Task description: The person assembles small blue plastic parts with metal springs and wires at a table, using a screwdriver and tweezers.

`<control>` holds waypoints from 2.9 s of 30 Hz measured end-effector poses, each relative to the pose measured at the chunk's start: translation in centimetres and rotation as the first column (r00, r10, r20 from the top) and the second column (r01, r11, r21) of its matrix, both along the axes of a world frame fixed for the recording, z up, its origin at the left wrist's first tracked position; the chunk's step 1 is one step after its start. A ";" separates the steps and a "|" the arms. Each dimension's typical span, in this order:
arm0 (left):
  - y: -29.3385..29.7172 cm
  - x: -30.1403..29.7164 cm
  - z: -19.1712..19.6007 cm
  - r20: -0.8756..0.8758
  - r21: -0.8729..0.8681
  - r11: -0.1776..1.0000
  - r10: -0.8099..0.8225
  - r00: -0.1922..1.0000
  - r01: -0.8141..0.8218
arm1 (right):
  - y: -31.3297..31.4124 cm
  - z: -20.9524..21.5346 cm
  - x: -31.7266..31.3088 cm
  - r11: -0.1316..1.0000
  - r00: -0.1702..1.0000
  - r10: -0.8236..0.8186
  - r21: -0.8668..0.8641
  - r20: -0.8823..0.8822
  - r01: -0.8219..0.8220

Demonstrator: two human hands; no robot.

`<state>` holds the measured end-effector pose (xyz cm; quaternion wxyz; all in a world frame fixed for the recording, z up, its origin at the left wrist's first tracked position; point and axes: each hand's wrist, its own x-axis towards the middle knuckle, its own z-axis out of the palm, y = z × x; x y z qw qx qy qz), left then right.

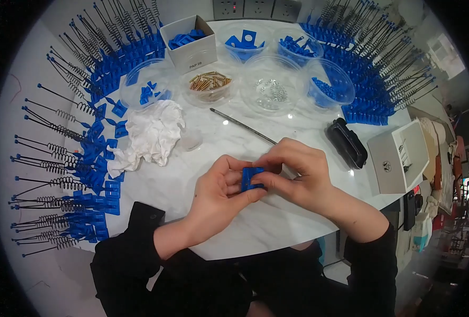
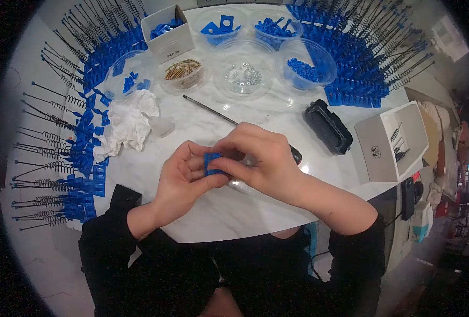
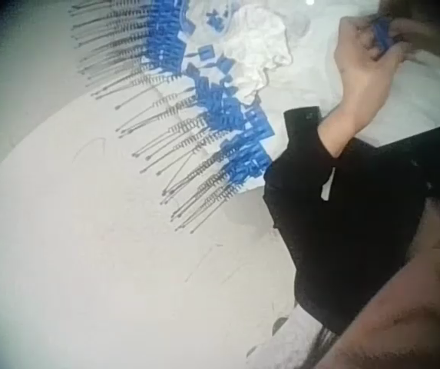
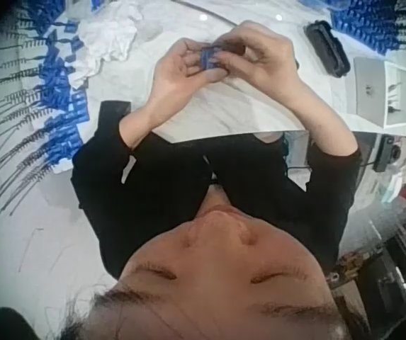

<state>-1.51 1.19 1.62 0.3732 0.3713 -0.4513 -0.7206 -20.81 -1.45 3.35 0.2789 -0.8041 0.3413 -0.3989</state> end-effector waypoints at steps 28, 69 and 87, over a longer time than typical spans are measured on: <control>-0.6 0.5 0.0 0.556 -0.722 0.671 0.414 0.721 0.171 | 0.2 -1.7 -0.2 0.984 0.989 -0.008 -0.177 -0.146 -0.018; -0.3 -0.5 0.7 0.596 -0.764 0.578 0.463 0.656 0.287 | 4.4 9.9 -14.0 0.603 0.732 -0.682 -0.563 0.004 0.565; -0.3 -0.8 0.6 0.525 -0.846 0.435 0.576 0.626 0.309 | -0.3 6.2 -34.5 0.940 0.060 -0.249 -0.227 -0.967 0.255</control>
